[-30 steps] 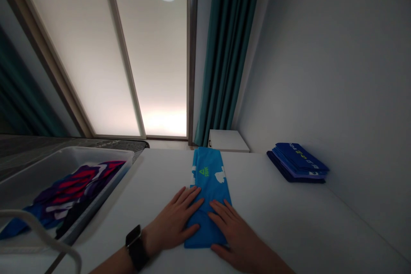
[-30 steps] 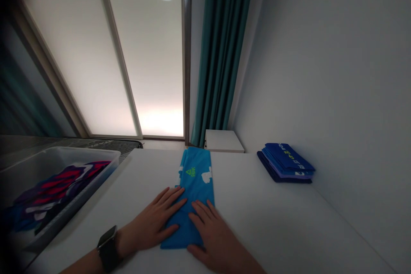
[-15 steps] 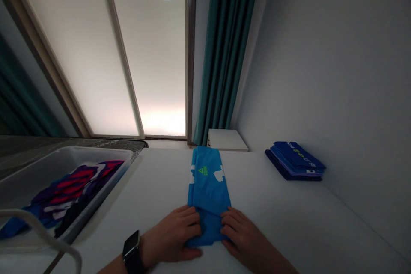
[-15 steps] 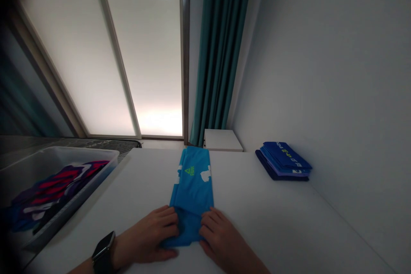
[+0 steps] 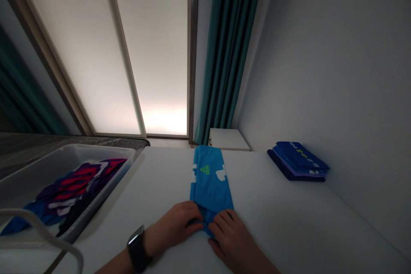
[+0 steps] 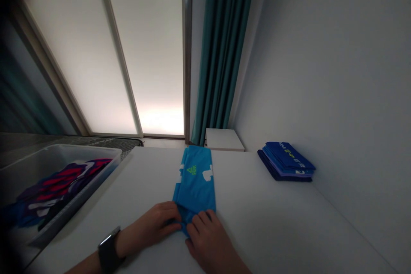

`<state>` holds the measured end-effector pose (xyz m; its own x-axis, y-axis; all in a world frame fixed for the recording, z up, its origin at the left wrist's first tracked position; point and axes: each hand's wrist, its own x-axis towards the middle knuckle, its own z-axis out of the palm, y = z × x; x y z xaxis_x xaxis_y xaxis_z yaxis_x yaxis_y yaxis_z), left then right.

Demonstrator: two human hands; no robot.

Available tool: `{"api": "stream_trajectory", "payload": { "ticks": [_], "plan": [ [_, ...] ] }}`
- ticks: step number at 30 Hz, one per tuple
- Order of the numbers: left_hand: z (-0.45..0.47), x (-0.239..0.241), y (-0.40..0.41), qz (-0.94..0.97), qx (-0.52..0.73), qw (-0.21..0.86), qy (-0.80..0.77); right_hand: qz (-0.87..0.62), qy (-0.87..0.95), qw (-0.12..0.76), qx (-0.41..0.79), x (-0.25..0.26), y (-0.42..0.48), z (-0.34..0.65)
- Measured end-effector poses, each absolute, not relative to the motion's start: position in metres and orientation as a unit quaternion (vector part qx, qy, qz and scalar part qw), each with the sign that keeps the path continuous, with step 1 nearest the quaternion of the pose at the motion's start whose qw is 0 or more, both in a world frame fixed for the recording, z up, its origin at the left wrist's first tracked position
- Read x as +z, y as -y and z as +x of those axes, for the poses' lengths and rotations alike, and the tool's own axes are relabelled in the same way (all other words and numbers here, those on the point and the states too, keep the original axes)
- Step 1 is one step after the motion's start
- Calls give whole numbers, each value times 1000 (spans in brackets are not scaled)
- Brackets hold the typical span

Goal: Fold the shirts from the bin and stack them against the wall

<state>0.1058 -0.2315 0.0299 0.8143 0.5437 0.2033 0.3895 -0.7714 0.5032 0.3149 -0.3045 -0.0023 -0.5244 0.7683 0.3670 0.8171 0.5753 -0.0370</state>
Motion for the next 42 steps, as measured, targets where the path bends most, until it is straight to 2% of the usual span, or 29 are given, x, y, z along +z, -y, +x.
{"api": "stream_trajectory", "payload": {
  "ticks": [3,6,14,22,25,31,36,42],
  "plan": [
    [107,35,232,907,165,266,-281,-467,851,205,-127,-11,300,308],
    [105,40,233,913,175,264,-255,-471,847,214,-123,-11,295,309],
    [97,26,216,945,174,167,-219,-501,845,148,109,38,284,323],
    [106,36,233,956,124,157,-216,-498,829,125,222,65,290,322],
    [106,53,252,949,113,201,-214,-476,821,134,285,77,294,327],
    [101,68,270,873,163,397,-233,-439,820,108,351,106,282,334],
    [103,53,251,778,209,510,-302,-456,823,77,331,113,245,333],
    [112,36,223,658,275,613,-340,-525,818,54,231,91,207,331]
  ]
}}
